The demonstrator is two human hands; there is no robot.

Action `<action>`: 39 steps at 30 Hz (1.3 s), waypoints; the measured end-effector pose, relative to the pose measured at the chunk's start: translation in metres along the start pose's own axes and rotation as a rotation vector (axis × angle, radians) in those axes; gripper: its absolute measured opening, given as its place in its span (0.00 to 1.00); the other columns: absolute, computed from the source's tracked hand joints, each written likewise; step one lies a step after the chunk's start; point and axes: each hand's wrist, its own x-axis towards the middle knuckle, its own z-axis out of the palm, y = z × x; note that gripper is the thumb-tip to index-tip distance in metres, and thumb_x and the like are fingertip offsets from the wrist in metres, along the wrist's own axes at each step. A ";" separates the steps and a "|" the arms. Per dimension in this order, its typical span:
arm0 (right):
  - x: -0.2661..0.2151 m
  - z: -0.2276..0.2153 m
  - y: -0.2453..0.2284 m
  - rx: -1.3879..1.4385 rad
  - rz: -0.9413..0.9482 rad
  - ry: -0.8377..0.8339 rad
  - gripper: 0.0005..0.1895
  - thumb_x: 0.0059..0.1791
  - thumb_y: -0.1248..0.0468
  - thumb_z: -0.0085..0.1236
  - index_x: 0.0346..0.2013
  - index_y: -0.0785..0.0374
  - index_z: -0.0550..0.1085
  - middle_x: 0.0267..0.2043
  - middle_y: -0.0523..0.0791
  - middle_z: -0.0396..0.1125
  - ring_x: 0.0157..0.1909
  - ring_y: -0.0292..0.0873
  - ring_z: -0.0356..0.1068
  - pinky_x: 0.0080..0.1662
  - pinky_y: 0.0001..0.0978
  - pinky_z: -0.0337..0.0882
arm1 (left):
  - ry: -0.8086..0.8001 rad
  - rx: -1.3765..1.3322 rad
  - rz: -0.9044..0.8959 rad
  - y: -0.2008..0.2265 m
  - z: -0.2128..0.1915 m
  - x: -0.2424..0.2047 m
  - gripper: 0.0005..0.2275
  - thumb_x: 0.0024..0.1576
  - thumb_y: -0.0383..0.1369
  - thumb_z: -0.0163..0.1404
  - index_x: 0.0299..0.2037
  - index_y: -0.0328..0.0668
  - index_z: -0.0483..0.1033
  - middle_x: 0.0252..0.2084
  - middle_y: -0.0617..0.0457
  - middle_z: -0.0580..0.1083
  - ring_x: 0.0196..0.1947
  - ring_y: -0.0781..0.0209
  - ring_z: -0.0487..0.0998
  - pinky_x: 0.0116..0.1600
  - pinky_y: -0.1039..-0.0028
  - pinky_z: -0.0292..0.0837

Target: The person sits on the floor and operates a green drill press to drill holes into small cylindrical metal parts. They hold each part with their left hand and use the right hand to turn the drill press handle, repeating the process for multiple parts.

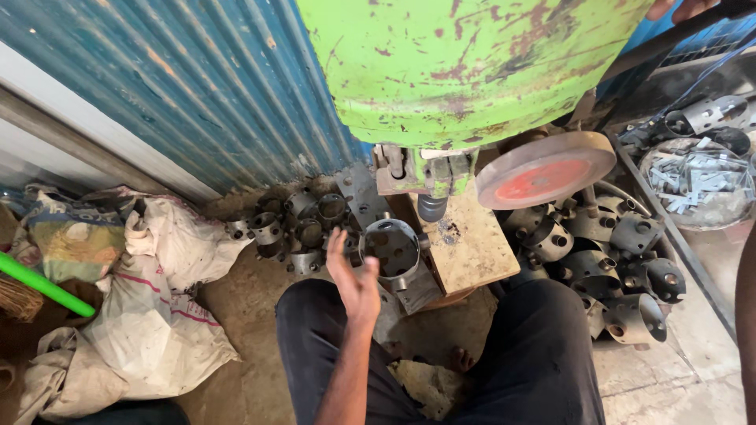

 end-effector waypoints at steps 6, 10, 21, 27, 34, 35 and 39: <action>-0.003 -0.007 0.010 -0.017 0.017 -0.001 0.17 0.53 0.64 0.58 0.57 0.60 0.79 0.44 0.49 0.77 0.30 0.46 0.78 0.32 0.42 0.76 | -0.619 0.656 0.056 0.052 -0.012 0.031 0.52 0.44 0.60 0.63 0.75 0.45 0.49 0.76 0.38 0.53 0.71 0.31 0.56 0.67 0.45 0.58; -0.009 -0.008 0.014 -0.037 0.032 -0.008 0.18 0.53 0.65 0.58 0.58 0.60 0.79 0.44 0.49 0.77 0.30 0.47 0.78 0.31 0.42 0.76 | -0.622 0.736 0.042 0.065 -0.001 0.044 0.55 0.40 0.59 0.65 0.75 0.44 0.48 0.73 0.37 0.53 0.67 0.29 0.59 0.66 0.42 0.60; -0.024 -0.011 0.013 -0.093 0.103 -0.047 0.19 0.52 0.68 0.59 0.59 0.60 0.79 0.45 0.50 0.78 0.28 0.48 0.78 0.29 0.42 0.76 | -0.637 0.821 0.115 0.058 0.019 0.065 0.46 0.40 0.51 0.66 0.70 0.45 0.61 0.69 0.46 0.60 0.58 0.31 0.70 0.56 0.42 0.71; -0.075 0.017 0.003 0.007 0.037 -0.064 0.27 0.53 0.71 0.52 0.69 0.57 0.71 0.55 0.48 0.74 0.21 0.47 0.78 0.30 0.39 0.75 | -0.634 0.864 0.131 0.053 0.020 0.060 0.46 0.41 0.52 0.66 0.70 0.44 0.61 0.67 0.46 0.60 0.56 0.29 0.70 0.56 0.41 0.70; -0.114 0.046 -0.020 0.039 -0.174 0.134 0.16 0.51 0.77 0.50 0.52 0.69 0.77 0.43 0.56 0.73 0.27 0.46 0.74 0.34 0.39 0.74 | -0.598 0.878 0.141 0.056 0.022 0.057 0.46 0.39 0.51 0.66 0.70 0.46 0.62 0.67 0.49 0.61 0.55 0.32 0.71 0.57 0.42 0.69; -0.116 0.050 -0.022 0.088 -0.150 0.140 0.16 0.51 0.77 0.49 0.52 0.69 0.76 0.42 0.55 0.72 0.26 0.46 0.74 0.33 0.39 0.73 | -0.590 0.873 0.150 0.056 0.022 0.057 0.46 0.39 0.51 0.66 0.70 0.46 0.63 0.67 0.49 0.61 0.55 0.33 0.71 0.57 0.42 0.68; -0.118 0.056 -0.019 0.165 -0.116 0.179 0.15 0.51 0.77 0.49 0.51 0.69 0.76 0.39 0.54 0.71 0.26 0.47 0.74 0.31 0.41 0.71 | -0.586 0.872 0.153 0.058 0.025 0.056 0.45 0.39 0.51 0.66 0.69 0.46 0.64 0.67 0.50 0.62 0.57 0.34 0.70 0.58 0.42 0.68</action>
